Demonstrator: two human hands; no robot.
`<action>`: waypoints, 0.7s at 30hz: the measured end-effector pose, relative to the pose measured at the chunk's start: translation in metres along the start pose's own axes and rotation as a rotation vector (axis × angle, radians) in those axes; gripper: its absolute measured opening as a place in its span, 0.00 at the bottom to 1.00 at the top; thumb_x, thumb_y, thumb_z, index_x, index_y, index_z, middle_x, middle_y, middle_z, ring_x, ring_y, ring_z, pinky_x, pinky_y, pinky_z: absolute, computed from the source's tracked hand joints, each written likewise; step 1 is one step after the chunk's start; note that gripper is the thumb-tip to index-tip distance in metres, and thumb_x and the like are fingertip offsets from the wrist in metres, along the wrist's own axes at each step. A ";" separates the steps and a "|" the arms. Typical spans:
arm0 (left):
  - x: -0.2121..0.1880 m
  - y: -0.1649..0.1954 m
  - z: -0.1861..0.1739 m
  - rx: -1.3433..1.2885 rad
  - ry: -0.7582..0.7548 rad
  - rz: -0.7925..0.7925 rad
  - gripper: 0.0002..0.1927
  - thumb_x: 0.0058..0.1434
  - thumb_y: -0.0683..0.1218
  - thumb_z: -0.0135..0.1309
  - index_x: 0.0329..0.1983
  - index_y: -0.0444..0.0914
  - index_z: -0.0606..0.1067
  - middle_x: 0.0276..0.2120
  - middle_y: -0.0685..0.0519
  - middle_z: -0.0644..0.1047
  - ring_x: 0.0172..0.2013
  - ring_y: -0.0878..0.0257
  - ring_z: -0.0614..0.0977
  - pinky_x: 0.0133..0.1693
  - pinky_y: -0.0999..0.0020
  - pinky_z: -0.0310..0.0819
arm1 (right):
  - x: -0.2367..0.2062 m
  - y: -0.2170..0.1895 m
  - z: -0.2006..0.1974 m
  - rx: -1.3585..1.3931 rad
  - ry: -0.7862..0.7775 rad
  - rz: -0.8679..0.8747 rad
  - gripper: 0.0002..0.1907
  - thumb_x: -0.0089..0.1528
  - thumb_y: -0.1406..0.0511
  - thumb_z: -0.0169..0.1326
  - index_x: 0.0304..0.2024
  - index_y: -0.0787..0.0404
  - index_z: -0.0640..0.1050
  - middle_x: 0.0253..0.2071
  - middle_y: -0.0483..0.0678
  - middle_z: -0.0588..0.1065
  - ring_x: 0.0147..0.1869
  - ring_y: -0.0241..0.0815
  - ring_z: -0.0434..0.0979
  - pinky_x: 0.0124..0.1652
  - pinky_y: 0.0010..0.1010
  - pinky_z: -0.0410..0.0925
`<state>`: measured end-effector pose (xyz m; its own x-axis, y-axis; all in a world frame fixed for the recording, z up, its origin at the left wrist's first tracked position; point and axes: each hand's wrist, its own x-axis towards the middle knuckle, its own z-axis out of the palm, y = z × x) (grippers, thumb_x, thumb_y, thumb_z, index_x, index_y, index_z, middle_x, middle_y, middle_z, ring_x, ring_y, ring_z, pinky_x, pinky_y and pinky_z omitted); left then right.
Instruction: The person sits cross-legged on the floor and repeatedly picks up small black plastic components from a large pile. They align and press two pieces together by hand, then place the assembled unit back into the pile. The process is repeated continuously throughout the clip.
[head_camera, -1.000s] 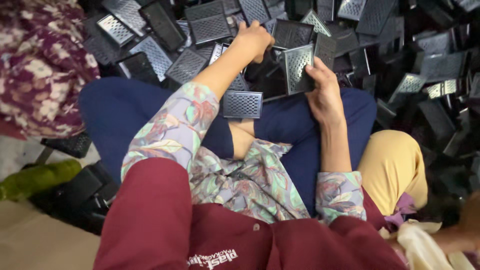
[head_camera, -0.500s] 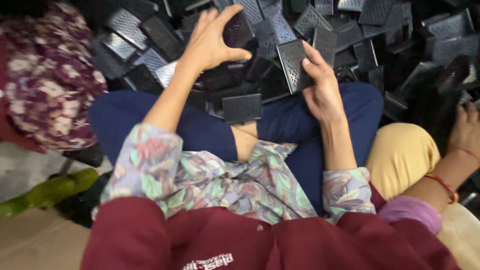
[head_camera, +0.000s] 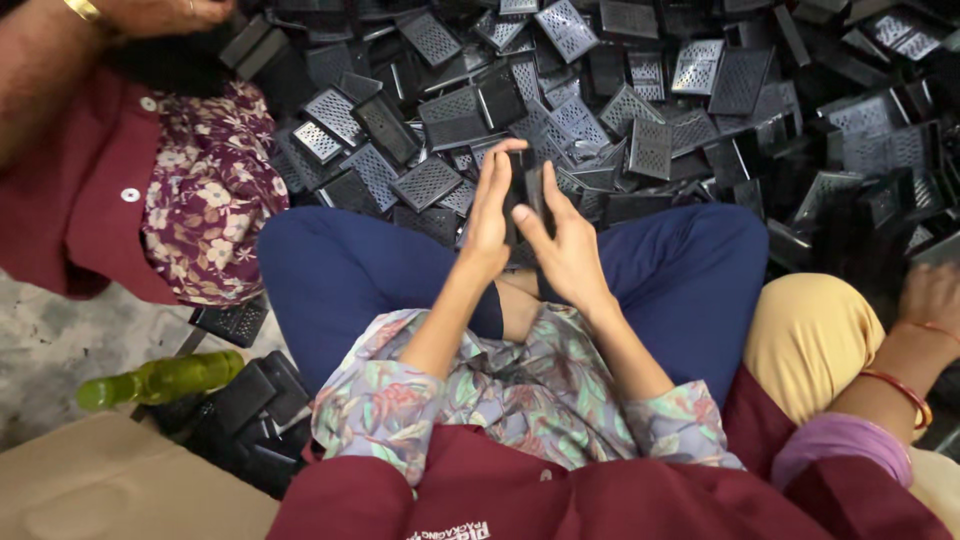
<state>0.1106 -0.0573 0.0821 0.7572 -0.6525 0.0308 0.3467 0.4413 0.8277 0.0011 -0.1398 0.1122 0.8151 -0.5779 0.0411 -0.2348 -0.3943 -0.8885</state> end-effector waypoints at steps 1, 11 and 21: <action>-0.002 -0.003 0.000 0.012 0.027 -0.022 0.22 0.78 0.61 0.38 0.59 0.41 0.71 0.47 0.57 0.71 0.44 0.68 0.72 0.48 0.71 0.69 | -0.004 -0.003 0.001 -0.022 0.037 -0.074 0.33 0.67 0.59 0.54 0.70 0.66 0.63 0.63 0.62 0.73 0.67 0.51 0.76 0.62 0.33 0.66; -0.006 -0.005 -0.004 -0.153 0.154 0.029 0.24 0.75 0.64 0.38 0.55 0.42 0.71 0.41 0.52 0.76 0.40 0.65 0.77 0.45 0.70 0.75 | -0.035 -0.021 -0.005 -0.208 -0.036 -0.302 0.33 0.65 0.62 0.60 0.69 0.68 0.67 0.69 0.67 0.65 0.72 0.61 0.68 0.65 0.39 0.63; -0.016 0.001 0.001 -0.071 0.105 0.113 0.22 0.77 0.61 0.37 0.58 0.41 0.70 0.43 0.52 0.74 0.43 0.66 0.76 0.47 0.70 0.73 | -0.044 -0.024 -0.006 -0.005 0.073 -0.280 0.25 0.68 0.65 0.56 0.67 0.62 0.73 0.67 0.57 0.74 0.71 0.52 0.75 0.67 0.36 0.66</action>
<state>0.0980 -0.0471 0.0826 0.8457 -0.5303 0.0597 0.2918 0.5531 0.7804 -0.0319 -0.1090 0.1342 0.8083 -0.4960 0.3172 -0.0092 -0.5493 -0.8355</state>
